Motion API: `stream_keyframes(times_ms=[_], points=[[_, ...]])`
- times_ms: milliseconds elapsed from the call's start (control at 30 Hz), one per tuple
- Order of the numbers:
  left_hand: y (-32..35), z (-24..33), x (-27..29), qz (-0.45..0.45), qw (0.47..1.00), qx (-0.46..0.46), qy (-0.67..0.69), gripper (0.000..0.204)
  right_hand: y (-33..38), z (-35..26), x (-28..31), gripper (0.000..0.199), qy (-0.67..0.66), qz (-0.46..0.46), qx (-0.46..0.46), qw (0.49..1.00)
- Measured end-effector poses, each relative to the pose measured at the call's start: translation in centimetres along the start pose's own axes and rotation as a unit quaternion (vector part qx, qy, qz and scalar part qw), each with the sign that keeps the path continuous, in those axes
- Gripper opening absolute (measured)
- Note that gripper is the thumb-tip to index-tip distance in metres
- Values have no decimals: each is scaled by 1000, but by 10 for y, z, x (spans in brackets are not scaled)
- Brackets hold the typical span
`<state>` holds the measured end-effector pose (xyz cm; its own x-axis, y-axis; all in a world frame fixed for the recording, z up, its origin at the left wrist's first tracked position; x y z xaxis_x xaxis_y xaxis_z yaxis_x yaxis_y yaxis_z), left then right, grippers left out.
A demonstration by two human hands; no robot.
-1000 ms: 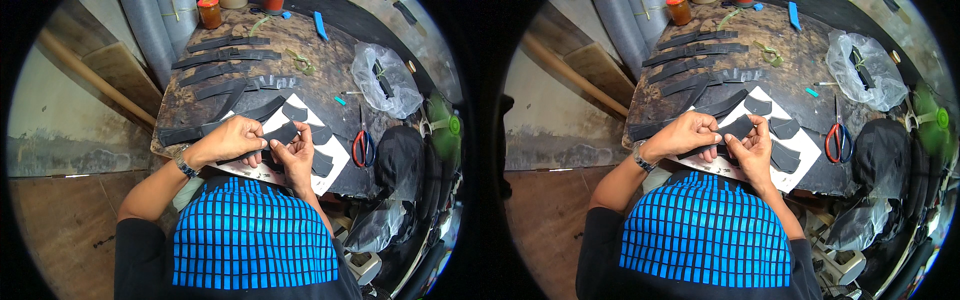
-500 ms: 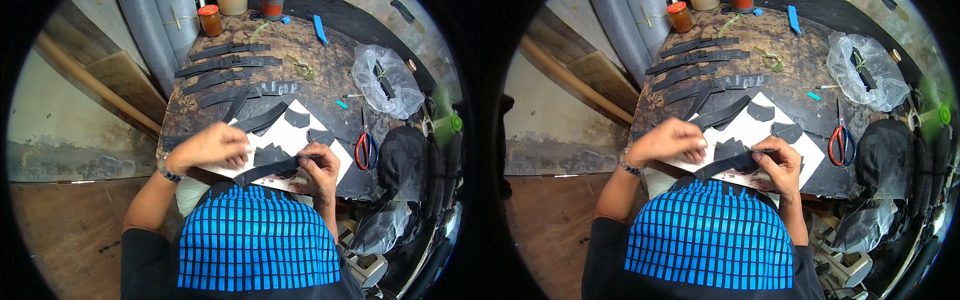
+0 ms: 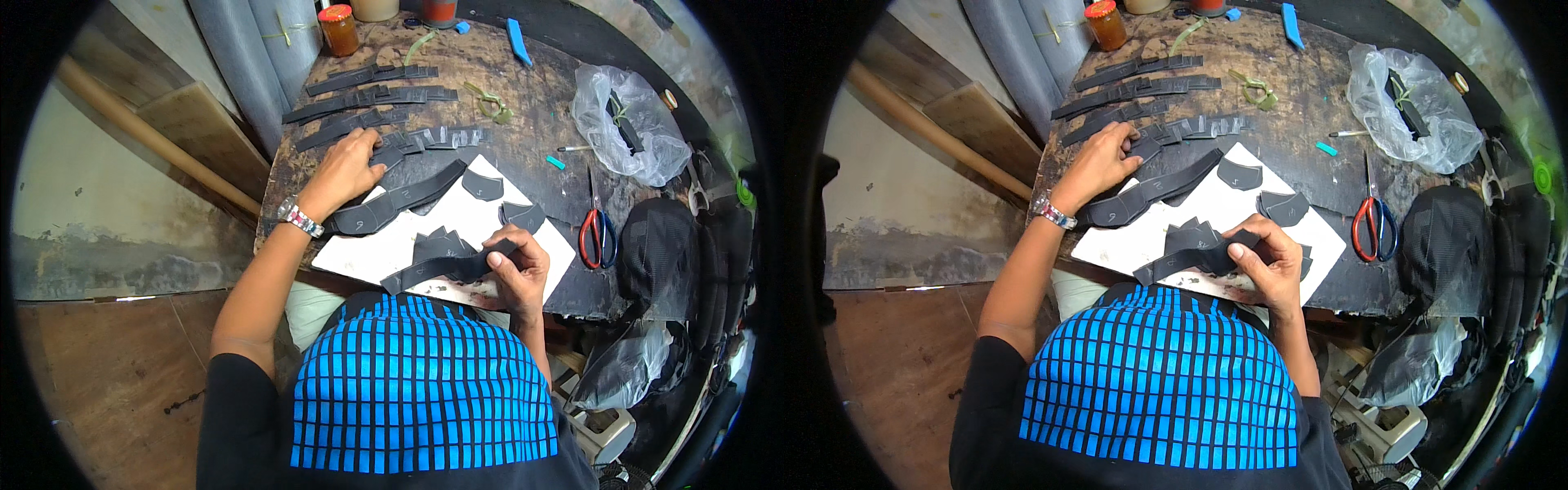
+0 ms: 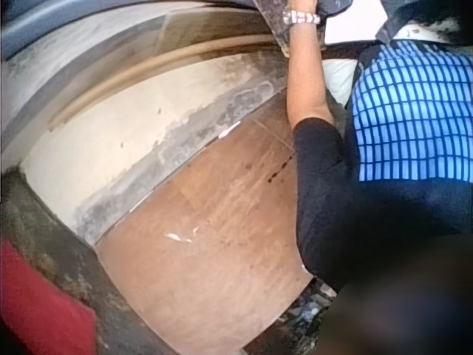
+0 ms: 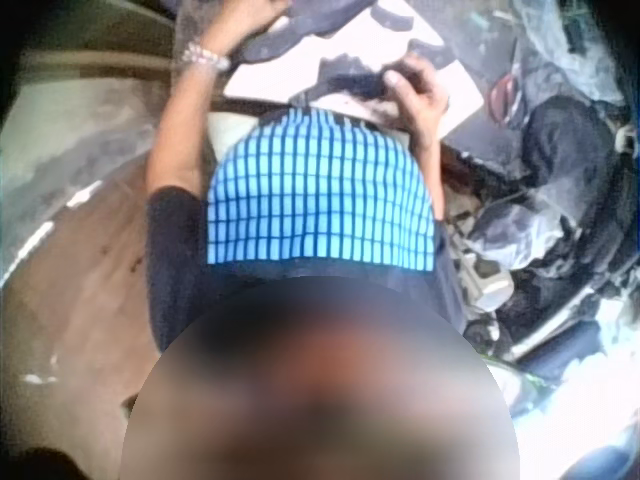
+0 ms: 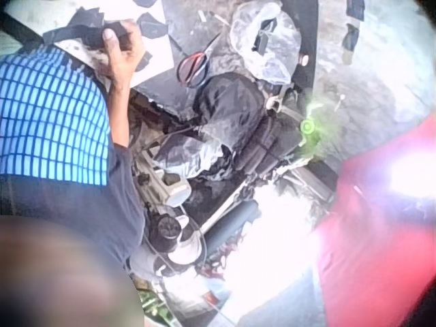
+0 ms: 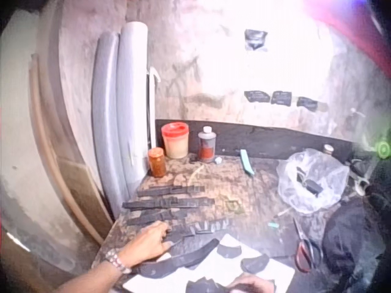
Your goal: The person repeatedly picks up black rubber shoe parts and aligns them with other pieces on a white template on the table. They handle the parts one at a time, turning and fitting them together without using any tools. The assembled pieces remain on the table throughout the clip.
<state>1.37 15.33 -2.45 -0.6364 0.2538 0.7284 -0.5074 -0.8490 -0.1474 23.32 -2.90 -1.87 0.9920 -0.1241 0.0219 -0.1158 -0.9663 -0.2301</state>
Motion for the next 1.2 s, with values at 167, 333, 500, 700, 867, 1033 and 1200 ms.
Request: stream_keyframes(times_ms=[167,333,500,700,867,1033,1200], points=[[8,-2,3,-30,999,16,37,42,3,9,2,15,21,44,-85,995],[15,0,2,-56,997,26,53,45,2,-1,-7,15,46,43,-86,994],[17,-3,7,-32,988,83,126,38,-14,-4,-14,17,69,39,-99,992],[19,-9,20,5,979,86,184,27,-36,7,-19,39,263,21,-86,961],[22,-17,31,36,952,75,296,24,-30,18,-28,56,63,-45,-172,982],[21,-23,28,-20,914,135,381,26,-20,0,-38,76,275,-146,-117,943],[16,-25,21,-62,921,162,350,25,-10,-22,-49,85,410,-178,23,894]])
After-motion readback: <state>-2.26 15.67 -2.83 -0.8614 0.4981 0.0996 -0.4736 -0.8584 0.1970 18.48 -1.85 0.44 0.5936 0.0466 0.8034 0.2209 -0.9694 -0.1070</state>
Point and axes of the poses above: each hand's wrist, its own y-axis away from the middle knuckle, its own x-axis out of the back of the hand, z = x × y, the point moved 6 cm from there along -y, towards the middle knuckle, and after that the axes turned 14 degrees about y, right-handed, at the moved point
